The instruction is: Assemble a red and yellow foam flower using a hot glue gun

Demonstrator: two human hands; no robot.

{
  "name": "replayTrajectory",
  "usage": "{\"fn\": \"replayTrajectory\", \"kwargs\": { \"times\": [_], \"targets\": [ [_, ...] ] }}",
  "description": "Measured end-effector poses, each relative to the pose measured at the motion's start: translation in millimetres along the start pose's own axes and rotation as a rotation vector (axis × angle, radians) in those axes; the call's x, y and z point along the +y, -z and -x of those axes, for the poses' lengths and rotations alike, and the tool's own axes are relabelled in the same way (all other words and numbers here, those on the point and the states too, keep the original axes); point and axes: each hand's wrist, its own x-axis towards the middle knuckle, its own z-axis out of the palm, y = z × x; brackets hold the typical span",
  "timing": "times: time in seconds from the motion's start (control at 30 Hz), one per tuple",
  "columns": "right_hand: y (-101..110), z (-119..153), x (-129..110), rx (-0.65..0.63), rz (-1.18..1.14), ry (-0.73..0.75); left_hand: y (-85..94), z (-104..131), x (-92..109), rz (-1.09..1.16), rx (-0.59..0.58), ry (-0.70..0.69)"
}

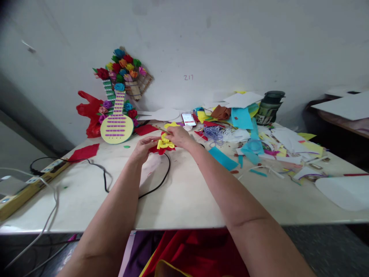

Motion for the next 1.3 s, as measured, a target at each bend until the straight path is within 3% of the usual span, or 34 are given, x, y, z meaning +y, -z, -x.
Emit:
{"fn": "replayTrajectory", "kwargs": {
  "times": [0.23, 0.63, 1.0, 1.3],
  "targets": [
    [-5, 0, 0, 0.005, 0.057, 0.038, -5.5, 1, 4, -0.001, 0.028, 0.108],
    [-8, 2, -9, -0.080, 0.239, -0.012, -7.3, 1, 2, 0.012, -0.039, 0.188],
    [-8, 4, -18, -0.052, 0.321, -0.112, -9.2, -2, -6, 0.003, 0.038, 0.167],
    [-12, 3, -12, -0.006, 0.285, -0.121, -11.6, -1, -6, -0.001, 0.077, 0.169]
  ]
}}
